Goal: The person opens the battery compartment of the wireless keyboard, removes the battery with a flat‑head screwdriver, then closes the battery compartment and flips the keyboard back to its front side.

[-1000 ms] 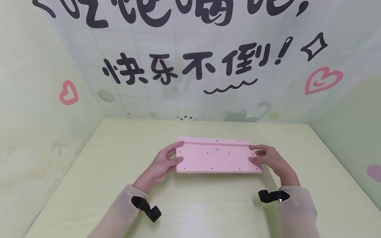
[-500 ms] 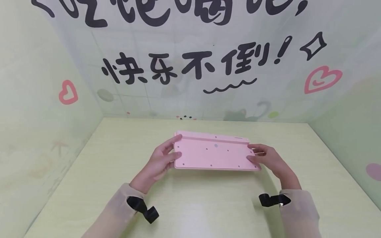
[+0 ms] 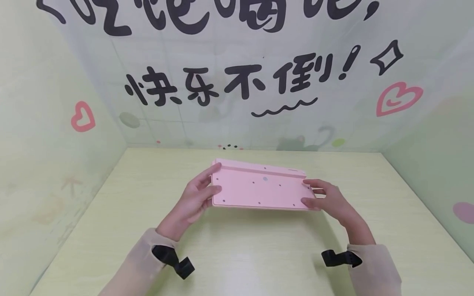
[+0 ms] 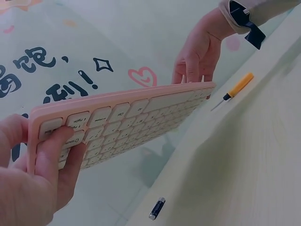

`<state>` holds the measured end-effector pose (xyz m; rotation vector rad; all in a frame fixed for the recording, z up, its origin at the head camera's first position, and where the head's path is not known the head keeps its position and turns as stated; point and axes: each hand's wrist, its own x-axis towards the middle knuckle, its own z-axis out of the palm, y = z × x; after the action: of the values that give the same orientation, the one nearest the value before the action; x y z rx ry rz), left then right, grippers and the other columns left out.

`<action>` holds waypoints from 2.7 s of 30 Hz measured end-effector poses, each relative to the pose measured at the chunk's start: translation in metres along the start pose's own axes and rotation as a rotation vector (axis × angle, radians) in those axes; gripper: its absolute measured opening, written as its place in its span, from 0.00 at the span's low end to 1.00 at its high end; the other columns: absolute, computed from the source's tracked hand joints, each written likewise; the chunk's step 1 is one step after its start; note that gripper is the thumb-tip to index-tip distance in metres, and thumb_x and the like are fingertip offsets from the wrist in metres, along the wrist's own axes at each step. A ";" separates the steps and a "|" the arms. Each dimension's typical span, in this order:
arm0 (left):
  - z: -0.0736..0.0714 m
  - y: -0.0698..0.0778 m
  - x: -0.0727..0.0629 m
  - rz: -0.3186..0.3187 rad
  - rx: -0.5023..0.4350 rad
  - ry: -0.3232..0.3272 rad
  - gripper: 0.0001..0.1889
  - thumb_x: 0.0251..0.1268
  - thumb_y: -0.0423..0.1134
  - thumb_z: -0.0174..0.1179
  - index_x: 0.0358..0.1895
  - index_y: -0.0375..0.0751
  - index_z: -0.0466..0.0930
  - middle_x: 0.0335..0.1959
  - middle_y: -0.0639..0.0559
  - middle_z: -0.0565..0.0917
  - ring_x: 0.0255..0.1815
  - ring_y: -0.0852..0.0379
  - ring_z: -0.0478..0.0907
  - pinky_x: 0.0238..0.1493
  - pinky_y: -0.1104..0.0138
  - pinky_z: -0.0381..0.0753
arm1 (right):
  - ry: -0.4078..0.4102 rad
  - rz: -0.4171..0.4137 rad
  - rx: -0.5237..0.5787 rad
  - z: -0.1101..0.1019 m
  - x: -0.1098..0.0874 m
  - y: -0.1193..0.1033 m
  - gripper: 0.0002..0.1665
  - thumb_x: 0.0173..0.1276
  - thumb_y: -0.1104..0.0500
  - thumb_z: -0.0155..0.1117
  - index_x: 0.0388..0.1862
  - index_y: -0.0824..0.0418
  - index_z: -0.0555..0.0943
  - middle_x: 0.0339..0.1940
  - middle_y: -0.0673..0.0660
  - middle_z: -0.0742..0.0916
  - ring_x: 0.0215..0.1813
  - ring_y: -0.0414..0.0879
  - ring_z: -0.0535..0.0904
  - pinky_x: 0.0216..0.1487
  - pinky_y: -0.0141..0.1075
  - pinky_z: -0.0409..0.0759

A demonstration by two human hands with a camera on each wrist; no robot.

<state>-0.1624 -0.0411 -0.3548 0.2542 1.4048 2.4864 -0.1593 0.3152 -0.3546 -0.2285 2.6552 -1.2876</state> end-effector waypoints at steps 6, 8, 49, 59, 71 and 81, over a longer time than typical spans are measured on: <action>0.003 0.007 -0.003 0.002 -0.013 0.022 0.32 0.57 0.18 0.51 0.66 0.42 0.64 0.58 0.39 0.65 0.38 0.51 0.79 0.36 0.65 0.80 | 0.024 -0.065 -0.059 0.003 -0.008 -0.011 0.35 0.61 0.57 0.64 0.64 0.68 0.65 0.61 0.69 0.69 0.59 0.65 0.65 0.46 0.37 0.75; 0.004 0.010 -0.004 0.004 -0.010 0.027 0.32 0.57 0.18 0.51 0.66 0.42 0.64 0.57 0.39 0.66 0.37 0.51 0.79 0.36 0.65 0.80 | 0.042 -0.093 -0.102 0.005 -0.010 -0.016 0.34 0.60 0.56 0.65 0.62 0.68 0.67 0.59 0.67 0.72 0.58 0.62 0.67 0.49 0.39 0.74; 0.024 0.026 -0.010 -0.011 -0.006 0.105 0.33 0.54 0.17 0.51 0.65 0.45 0.65 0.49 0.39 0.67 0.31 0.54 0.78 0.34 0.67 0.80 | 0.227 -0.586 -0.362 0.086 0.001 -0.084 0.23 0.42 0.71 0.74 0.37 0.58 0.77 0.34 0.48 0.76 0.34 0.39 0.74 0.32 0.31 0.77; 0.040 0.035 -0.005 -0.014 0.040 0.086 0.32 0.55 0.20 0.55 0.64 0.48 0.67 0.48 0.41 0.66 0.29 0.55 0.77 0.31 0.69 0.80 | 0.414 -0.708 -0.565 0.081 -0.002 -0.087 0.20 0.40 0.69 0.74 0.34 0.58 0.79 0.31 0.49 0.80 0.25 0.37 0.76 0.22 0.29 0.75; 0.061 0.046 0.003 -0.024 0.101 0.101 0.31 0.57 0.22 0.57 0.64 0.51 0.68 0.50 0.40 0.66 0.30 0.54 0.78 0.30 0.69 0.80 | 0.576 -0.715 -0.585 0.081 -0.004 -0.090 0.21 0.38 0.74 0.74 0.34 0.62 0.80 0.31 0.54 0.84 0.28 0.44 0.80 0.20 0.37 0.75; 0.079 0.056 0.010 -0.012 0.111 0.087 0.32 0.56 0.23 0.58 0.65 0.51 0.66 0.49 0.39 0.65 0.30 0.53 0.79 0.35 0.64 0.80 | 0.726 -0.746 -0.553 0.080 -0.003 -0.093 0.21 0.37 0.79 0.71 0.33 0.66 0.80 0.29 0.60 0.83 0.31 0.54 0.80 0.23 0.44 0.77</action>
<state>-0.1578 -0.0011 -0.2664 0.1599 1.5764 2.4403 -0.1323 0.1981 -0.3294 -1.1008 3.7291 -0.8047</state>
